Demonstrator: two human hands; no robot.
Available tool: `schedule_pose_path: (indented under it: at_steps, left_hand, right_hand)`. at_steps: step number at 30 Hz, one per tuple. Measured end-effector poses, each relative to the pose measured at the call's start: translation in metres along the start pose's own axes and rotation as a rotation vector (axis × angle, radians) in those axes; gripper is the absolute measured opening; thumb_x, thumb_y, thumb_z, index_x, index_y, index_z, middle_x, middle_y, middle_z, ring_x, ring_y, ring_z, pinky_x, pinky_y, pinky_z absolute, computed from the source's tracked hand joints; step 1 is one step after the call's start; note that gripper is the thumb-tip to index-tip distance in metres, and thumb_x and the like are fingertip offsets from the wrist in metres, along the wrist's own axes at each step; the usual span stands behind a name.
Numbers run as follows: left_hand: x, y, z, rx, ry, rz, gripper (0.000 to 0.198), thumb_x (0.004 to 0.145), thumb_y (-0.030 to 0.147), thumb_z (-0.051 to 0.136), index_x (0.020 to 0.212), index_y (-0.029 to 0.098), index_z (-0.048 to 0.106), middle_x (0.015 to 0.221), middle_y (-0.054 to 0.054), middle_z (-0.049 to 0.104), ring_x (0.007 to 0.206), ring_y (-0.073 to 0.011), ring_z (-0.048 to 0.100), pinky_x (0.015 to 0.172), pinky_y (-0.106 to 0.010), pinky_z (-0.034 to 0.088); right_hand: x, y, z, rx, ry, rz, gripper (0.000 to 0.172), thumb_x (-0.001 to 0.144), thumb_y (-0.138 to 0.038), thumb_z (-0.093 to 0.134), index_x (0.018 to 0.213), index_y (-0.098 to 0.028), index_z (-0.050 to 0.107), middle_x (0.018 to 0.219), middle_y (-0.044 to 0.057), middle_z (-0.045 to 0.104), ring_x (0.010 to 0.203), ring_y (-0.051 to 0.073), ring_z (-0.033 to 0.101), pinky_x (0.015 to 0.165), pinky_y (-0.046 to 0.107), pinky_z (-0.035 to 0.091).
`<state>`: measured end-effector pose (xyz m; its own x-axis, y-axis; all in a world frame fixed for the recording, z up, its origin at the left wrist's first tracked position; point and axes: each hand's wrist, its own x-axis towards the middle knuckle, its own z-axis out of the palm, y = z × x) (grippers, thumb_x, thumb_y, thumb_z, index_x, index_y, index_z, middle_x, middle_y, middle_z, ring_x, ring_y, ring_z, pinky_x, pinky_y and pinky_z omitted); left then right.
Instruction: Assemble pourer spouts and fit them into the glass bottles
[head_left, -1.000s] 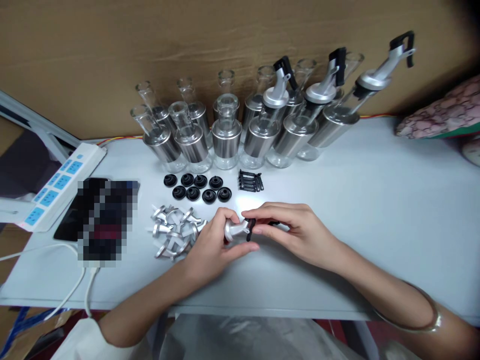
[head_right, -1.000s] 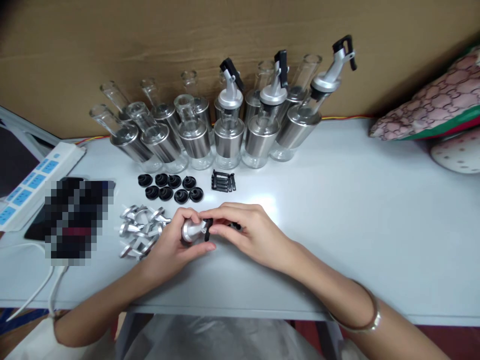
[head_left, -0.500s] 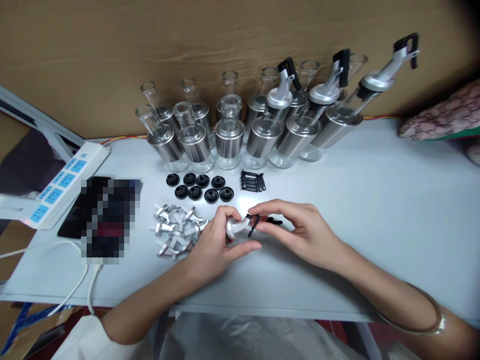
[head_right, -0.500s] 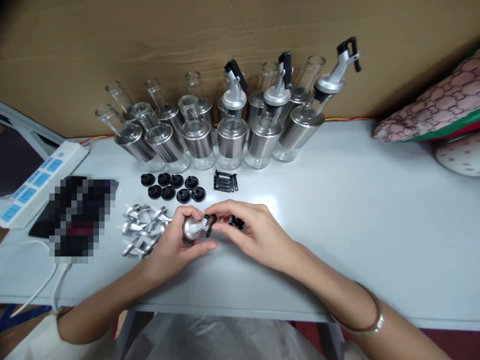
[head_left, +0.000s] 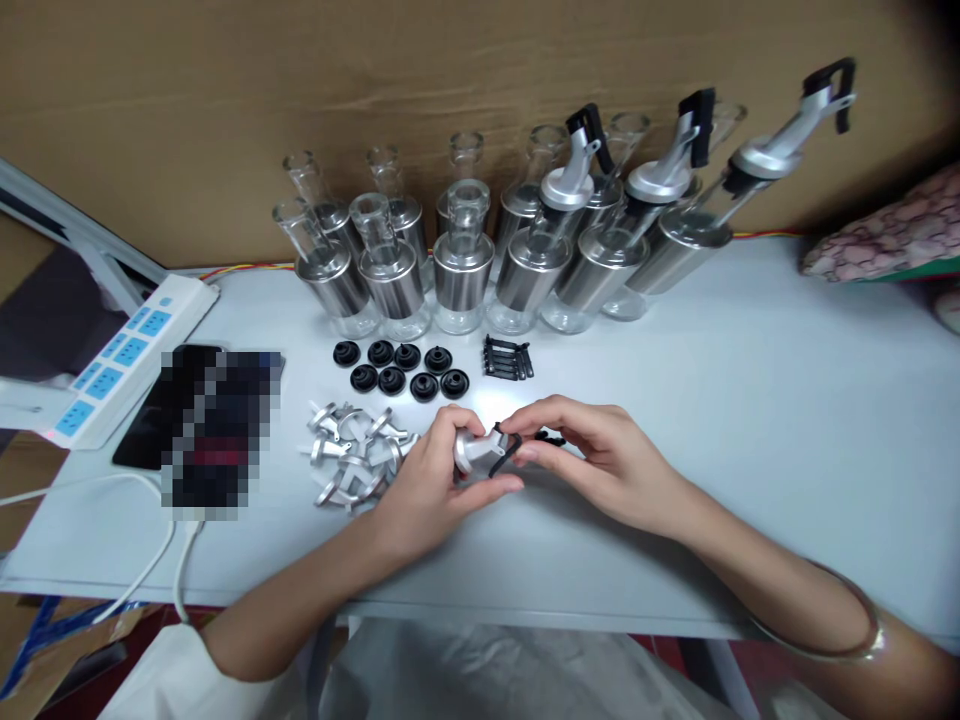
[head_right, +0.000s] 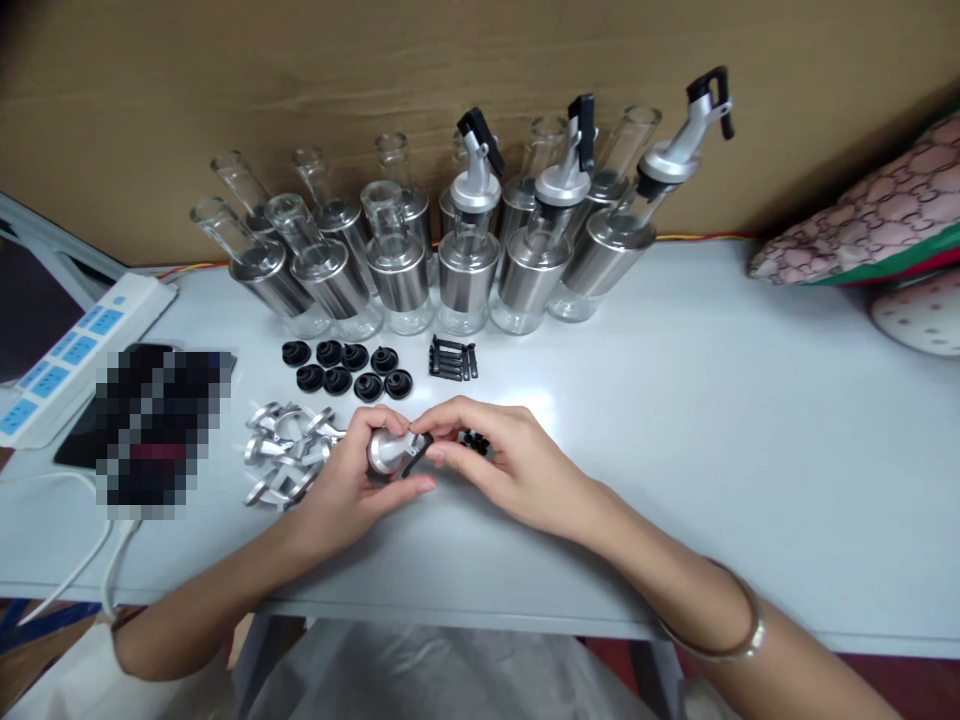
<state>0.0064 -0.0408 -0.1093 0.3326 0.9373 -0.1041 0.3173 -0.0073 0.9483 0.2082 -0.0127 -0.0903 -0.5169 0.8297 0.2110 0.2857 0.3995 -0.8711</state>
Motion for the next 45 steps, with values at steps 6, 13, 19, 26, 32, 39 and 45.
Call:
schedule_pose_path:
  at_steps: [6, 13, 19, 26, 32, 39, 45]
  left_hand:
    - [0.001, 0.004, -0.002, -0.015, -0.025, -0.024, 0.037, 0.079, 0.035, 0.071, 0.094, 0.024, 0.039, 0.093, 0.002, 0.05, 0.067, -0.011, 0.047, 0.064, -0.025, 0.04]
    - [0.002, 0.005, -0.001, -0.045, -0.056, -0.02, 0.038, 0.078, 0.036, 0.071, 0.092, 0.023, 0.039, 0.095, 0.001, 0.049, 0.069, -0.011, 0.047, 0.065, -0.025, 0.04]
    - [0.001, 0.002, 0.001, -0.112, -0.072, -0.069, 0.042, 0.076, 0.038, 0.073, 0.092, 0.024, 0.037, 0.093, 0.002, 0.045, 0.065, -0.0095, 0.043, 0.061, -0.024, 0.038]
    - [0.002, 0.007, -0.001, -0.082, -0.063, -0.069, 0.038, 0.077, 0.037, 0.071, 0.091, 0.023, 0.038, 0.092, 0.002, 0.046, 0.067, -0.0102, 0.044, 0.062, -0.025, 0.039]
    - [0.001, 0.006, -0.003, -0.042, -0.095, -0.076, 0.031, 0.08, 0.031, 0.066, 0.092, 0.023, 0.037, 0.093, 0.002, 0.047, 0.063, -0.009, 0.044, 0.06, -0.024, 0.039]
    - [-0.001, 0.009, -0.001, -0.024, -0.124, -0.046, 0.026, 0.081, 0.025, 0.06, 0.09, 0.024, 0.036, 0.091, 0.002, 0.047, 0.066, -0.0105, 0.043, 0.058, -0.024, 0.036]
    - [-0.001, 0.009, 0.002, -0.079, -0.1, -0.142, 0.04, 0.076, 0.03, 0.069, 0.093, 0.025, 0.034, 0.1, 0.001, 0.044, 0.069, -0.0093, 0.045, 0.066, -0.027, 0.042]
  right_hand:
    - [0.003, -0.001, 0.002, 0.026, 0.016, -0.012, 0.016, 0.091, -0.018, 0.058, 0.104, -0.021, 0.066, 0.096, 0.001, 0.074, 0.082, 0.012, 0.069, 0.073, 0.02, 0.053]
    - [0.003, -0.003, 0.0, 0.024, 0.01, 0.036, 0.015, 0.09, -0.021, 0.059, 0.101, -0.02, 0.069, 0.091, 0.004, 0.074, 0.079, 0.015, 0.069, 0.069, 0.024, 0.054]
    - [0.003, 0.0, 0.001, 0.072, 0.003, 0.036, 0.015, 0.086, -0.023, 0.066, 0.101, -0.02, 0.069, 0.087, 0.004, 0.073, 0.074, 0.015, 0.068, 0.068, 0.025, 0.054]
    - [0.004, 0.001, 0.0, 0.069, -0.006, 0.034, 0.027, 0.087, -0.022, 0.065, 0.114, -0.02, 0.067, 0.094, 0.005, 0.074, 0.082, 0.015, 0.068, 0.075, 0.025, 0.055]
    - [0.006, -0.001, -0.003, 0.016, -0.113, -0.011, 0.026, 0.092, -0.023, 0.06, 0.116, -0.022, 0.068, 0.103, 0.006, 0.074, 0.089, 0.016, 0.069, 0.078, 0.025, 0.053]
    - [0.006, 0.0, -0.007, 0.026, -0.187, -0.037, 0.022, 0.091, -0.023, 0.061, 0.111, -0.021, 0.071, 0.099, 0.005, 0.075, 0.086, 0.015, 0.069, 0.077, 0.023, 0.052]
    - [0.007, 0.001, -0.009, -0.07, -0.089, -0.074, 0.028, 0.094, -0.026, 0.056, 0.119, -0.022, 0.068, 0.095, 0.006, 0.074, 0.081, 0.016, 0.069, 0.072, 0.026, 0.054]
